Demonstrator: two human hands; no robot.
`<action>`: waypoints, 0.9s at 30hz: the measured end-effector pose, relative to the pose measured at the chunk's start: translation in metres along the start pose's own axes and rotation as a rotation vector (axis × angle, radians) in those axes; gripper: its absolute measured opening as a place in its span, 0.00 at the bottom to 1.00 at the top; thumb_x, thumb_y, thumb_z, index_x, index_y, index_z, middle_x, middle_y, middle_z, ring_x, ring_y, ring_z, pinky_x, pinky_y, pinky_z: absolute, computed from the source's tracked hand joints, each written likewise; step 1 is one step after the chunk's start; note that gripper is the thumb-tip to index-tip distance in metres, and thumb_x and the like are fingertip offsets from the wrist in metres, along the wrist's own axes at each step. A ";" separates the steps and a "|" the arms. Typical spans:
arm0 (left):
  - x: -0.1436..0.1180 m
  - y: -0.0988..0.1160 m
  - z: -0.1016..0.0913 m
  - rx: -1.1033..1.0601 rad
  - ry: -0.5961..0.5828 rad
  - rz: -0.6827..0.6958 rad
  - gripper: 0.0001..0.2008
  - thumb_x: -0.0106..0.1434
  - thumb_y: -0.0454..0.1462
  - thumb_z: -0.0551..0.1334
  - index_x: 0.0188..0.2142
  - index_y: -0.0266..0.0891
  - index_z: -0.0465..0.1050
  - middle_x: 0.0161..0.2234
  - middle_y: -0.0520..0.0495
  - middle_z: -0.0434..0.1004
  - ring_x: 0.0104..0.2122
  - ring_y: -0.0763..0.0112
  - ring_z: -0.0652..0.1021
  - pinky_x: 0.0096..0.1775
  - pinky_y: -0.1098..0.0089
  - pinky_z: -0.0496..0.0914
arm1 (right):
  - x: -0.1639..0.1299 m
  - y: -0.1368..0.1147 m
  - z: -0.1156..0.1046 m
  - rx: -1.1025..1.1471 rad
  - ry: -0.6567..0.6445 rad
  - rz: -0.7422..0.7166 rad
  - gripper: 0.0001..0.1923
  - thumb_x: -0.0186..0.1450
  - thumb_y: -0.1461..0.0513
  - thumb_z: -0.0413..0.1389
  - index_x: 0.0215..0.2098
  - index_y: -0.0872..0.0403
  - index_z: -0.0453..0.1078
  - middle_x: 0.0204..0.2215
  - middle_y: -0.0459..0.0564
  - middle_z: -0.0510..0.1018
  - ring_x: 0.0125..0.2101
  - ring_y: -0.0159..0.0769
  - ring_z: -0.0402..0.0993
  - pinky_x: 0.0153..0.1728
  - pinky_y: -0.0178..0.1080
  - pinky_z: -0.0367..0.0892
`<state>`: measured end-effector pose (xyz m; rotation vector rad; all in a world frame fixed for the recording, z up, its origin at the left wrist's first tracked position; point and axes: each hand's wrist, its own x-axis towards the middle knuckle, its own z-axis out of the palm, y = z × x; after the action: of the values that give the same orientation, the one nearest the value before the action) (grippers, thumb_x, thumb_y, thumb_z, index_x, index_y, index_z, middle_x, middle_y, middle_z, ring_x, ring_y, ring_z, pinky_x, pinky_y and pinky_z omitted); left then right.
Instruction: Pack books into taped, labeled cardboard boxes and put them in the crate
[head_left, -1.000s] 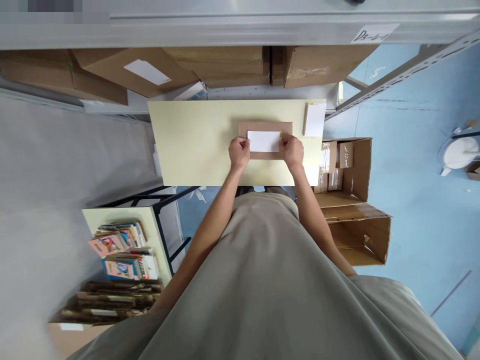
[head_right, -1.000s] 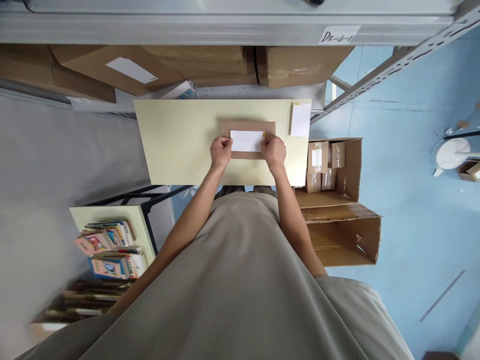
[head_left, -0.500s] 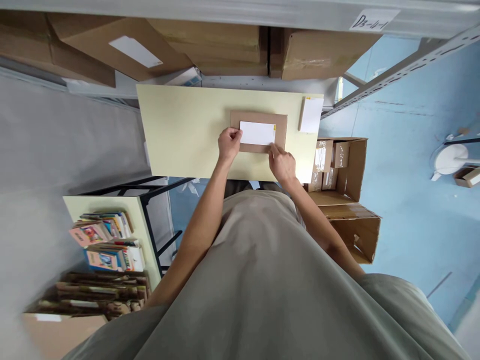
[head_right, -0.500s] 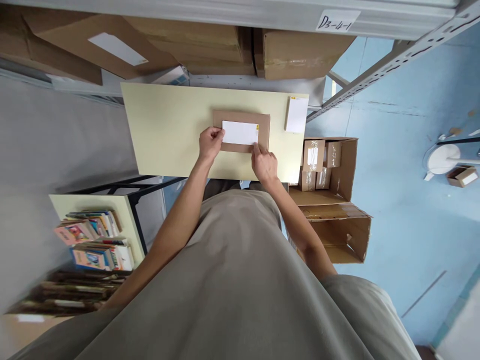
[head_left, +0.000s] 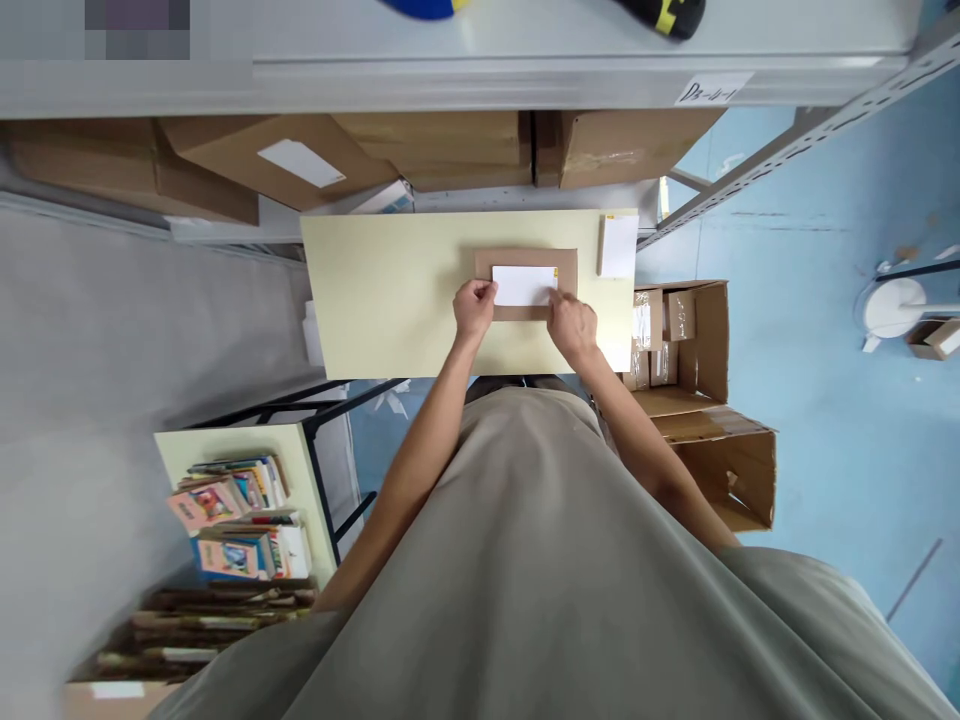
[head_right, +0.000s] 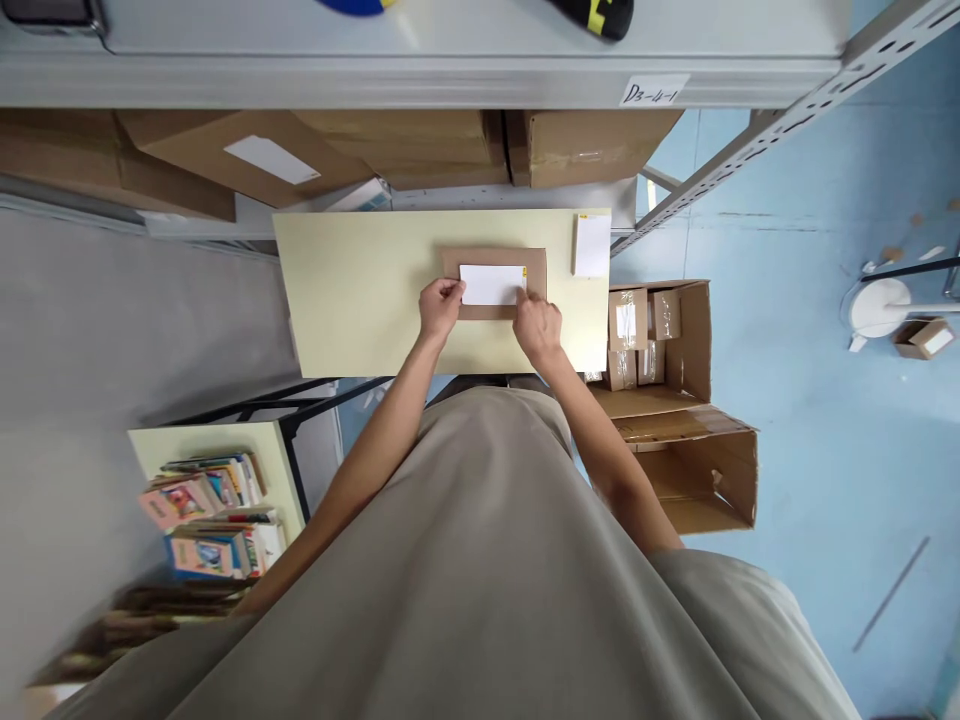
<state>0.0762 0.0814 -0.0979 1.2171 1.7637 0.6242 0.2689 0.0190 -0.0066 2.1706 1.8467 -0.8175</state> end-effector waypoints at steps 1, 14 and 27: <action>0.000 0.001 0.000 0.005 -0.002 -0.004 0.08 0.71 0.41 0.69 0.35 0.43 0.78 0.35 0.47 0.84 0.40 0.61 0.82 0.48 0.63 0.75 | -0.010 -0.001 0.003 -0.013 -0.020 -0.021 0.28 0.83 0.67 0.42 0.74 0.56 0.71 0.58 0.65 0.86 0.52 0.50 0.86 0.52 0.44 0.74; -0.005 0.020 0.000 0.082 -0.007 -0.059 0.08 0.72 0.38 0.67 0.33 0.44 0.77 0.36 0.46 0.86 0.41 0.60 0.84 0.51 0.63 0.75 | 0.029 -0.024 -0.014 0.000 -0.113 0.118 0.43 0.81 0.66 0.44 0.89 0.56 0.35 0.58 0.70 0.86 0.57 0.54 0.84 0.55 0.48 0.77; -0.005 0.022 -0.004 0.028 -0.055 -0.045 0.08 0.71 0.38 0.67 0.33 0.44 0.76 0.38 0.44 0.88 0.42 0.59 0.84 0.52 0.61 0.76 | 0.013 -0.051 -0.014 -0.051 -0.214 0.172 0.43 0.82 0.65 0.48 0.90 0.53 0.36 0.59 0.70 0.86 0.57 0.53 0.85 0.55 0.47 0.78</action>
<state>0.0838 0.0856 -0.0768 1.1995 1.7541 0.5368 0.2254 0.0475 0.0090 2.0844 1.5394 -0.9144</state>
